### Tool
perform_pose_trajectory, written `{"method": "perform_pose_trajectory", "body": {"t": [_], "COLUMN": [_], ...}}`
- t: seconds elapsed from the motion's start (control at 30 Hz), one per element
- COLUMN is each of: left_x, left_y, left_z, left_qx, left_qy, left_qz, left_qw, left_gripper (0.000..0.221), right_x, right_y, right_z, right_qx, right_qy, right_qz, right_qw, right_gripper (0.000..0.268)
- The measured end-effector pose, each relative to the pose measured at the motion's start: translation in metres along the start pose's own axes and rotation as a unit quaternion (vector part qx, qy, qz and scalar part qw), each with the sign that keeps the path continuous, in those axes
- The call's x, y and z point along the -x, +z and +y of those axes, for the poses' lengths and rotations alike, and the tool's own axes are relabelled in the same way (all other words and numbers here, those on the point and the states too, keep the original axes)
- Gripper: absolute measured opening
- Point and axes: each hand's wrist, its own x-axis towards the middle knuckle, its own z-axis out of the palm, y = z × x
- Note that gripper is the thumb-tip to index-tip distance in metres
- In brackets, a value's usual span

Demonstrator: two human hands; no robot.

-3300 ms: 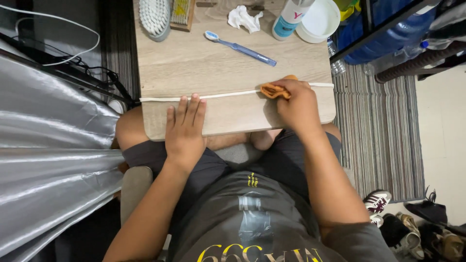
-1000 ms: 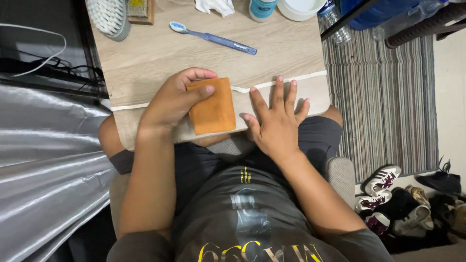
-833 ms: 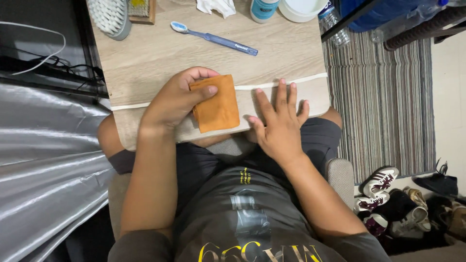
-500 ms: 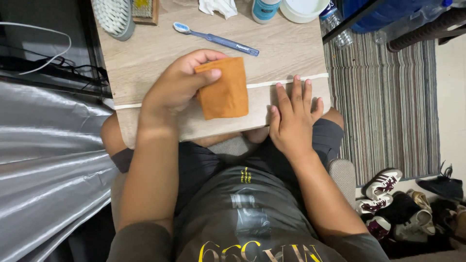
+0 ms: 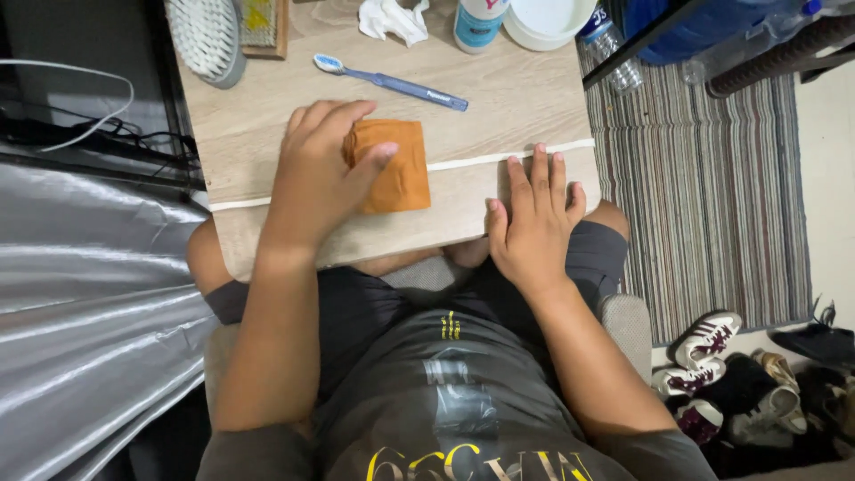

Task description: Cleaning a white shoelace using a toothbrush, cleaning solution, and a cloth on a wooden board.

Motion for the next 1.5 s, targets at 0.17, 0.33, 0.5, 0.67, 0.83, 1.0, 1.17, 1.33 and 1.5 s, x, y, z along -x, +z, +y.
{"method": "perform_pose_trajectory", "body": {"t": [0.17,0.33,0.5,0.67,0.83,1.0,1.17,1.33,1.5], "left_x": [0.02,0.042,0.044,0.058,0.1,0.115,0.112,0.103,0.079], "left_y": [0.023,0.038,0.037,0.019,-0.019,-0.022,-0.043,-0.06,-0.034], "left_z": [-0.001,0.018,0.013,-0.019,-0.067,-0.098,-0.082,-0.046,-0.02], "left_qx": [-0.045,-0.146,-0.139,-0.098,-0.271,-0.27,-0.306,-0.267,-0.108], "left_qy": [0.088,-0.02,-0.001,0.028,-0.073,-0.147,-0.161,-0.172,0.045], "left_qz": [-0.01,-0.205,-0.213,-0.093,0.023,-0.042,-0.087,-0.052,0.057], "left_qw": [0.995,0.968,0.967,0.99,0.96,0.951,0.934,0.947,0.991], "left_gripper": [0.052,0.073,0.081,0.076,0.037,0.011,0.013,0.026,0.023], "right_x": [0.001,0.001,0.002,0.004,-0.005,-0.018,-0.016,-0.013,-0.011], "right_y": [0.0,0.002,0.003,0.007,0.003,0.024,0.035,0.037,0.034], "right_z": [-0.011,-0.031,-0.061,-0.078,-0.086,-0.091,-0.087,-0.088,-0.092], "right_qx": [-0.004,-0.02,-0.033,-0.04,-0.054,-0.027,-0.019,-0.023,-0.036], "right_qy": [-0.019,-0.061,-0.137,-0.13,-0.144,-0.172,-0.169,-0.164,-0.165], "right_qz": [-0.005,-0.031,-0.068,-0.076,-0.088,-0.097,-0.098,-0.093,-0.093], "right_qw": [1.0,0.997,0.988,0.988,0.984,0.98,0.981,0.982,0.981], "right_gripper": [0.051,0.051,0.053,0.058,0.055,0.055,0.049,0.048,0.053]}}
